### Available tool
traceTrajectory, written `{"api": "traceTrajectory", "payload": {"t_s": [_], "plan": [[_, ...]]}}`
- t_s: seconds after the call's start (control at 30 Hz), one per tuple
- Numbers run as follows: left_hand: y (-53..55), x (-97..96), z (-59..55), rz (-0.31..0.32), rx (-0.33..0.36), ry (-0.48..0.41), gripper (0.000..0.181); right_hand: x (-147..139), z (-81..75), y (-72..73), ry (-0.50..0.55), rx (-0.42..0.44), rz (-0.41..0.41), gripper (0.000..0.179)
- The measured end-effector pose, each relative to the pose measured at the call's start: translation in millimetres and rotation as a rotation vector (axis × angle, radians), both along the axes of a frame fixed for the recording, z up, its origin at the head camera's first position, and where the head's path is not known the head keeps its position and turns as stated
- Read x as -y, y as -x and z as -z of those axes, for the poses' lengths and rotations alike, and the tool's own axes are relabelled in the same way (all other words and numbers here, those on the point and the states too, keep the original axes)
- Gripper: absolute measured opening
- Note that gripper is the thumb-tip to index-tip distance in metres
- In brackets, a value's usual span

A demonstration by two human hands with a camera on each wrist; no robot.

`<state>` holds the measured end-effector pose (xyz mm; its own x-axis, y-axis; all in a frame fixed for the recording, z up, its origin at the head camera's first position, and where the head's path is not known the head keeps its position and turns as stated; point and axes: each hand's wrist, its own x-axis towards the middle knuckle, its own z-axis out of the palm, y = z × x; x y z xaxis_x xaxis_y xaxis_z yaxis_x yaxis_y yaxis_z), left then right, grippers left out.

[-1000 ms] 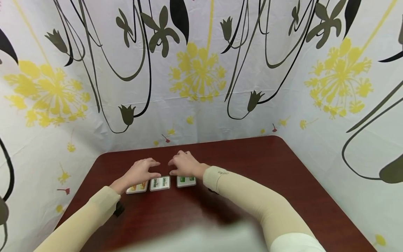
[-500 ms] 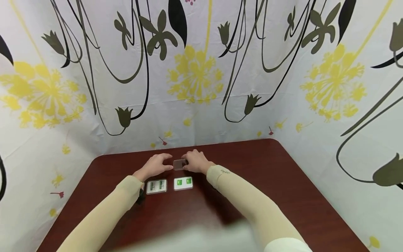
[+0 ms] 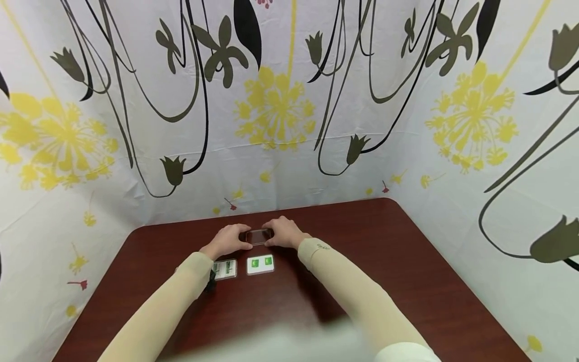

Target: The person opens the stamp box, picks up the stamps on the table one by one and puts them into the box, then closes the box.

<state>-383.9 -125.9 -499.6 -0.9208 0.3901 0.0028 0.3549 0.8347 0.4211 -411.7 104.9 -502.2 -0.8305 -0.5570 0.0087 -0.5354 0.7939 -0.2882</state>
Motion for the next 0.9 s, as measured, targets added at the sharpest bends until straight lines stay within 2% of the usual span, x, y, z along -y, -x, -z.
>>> {"api": "traceTrajectory", "payload": {"t_s": [0.13,0.37,0.63,0.9], "plan": [[0.9,-1.0,0.9,0.003,0.0,0.036,0.068,0.6,3.3,-0.8,-0.012,-0.034,-0.035,0.05],[2.8,-1.5,-0.5,0.006,-0.013,0.061,0.056,3.7,4.3,-1.6,-0.029,-0.114,-0.051,0.043],[1.2,-0.3,-1.8,0.038,0.028,0.08,0.05,4.8,3.8,-5.4,-0.06,-0.151,-0.105,0.04],[-2.0,2.9,-6.4,0.095,-0.002,0.097,0.045,1.2,1.1,-6.3,-0.114,-0.174,-0.132,0.043]]}}
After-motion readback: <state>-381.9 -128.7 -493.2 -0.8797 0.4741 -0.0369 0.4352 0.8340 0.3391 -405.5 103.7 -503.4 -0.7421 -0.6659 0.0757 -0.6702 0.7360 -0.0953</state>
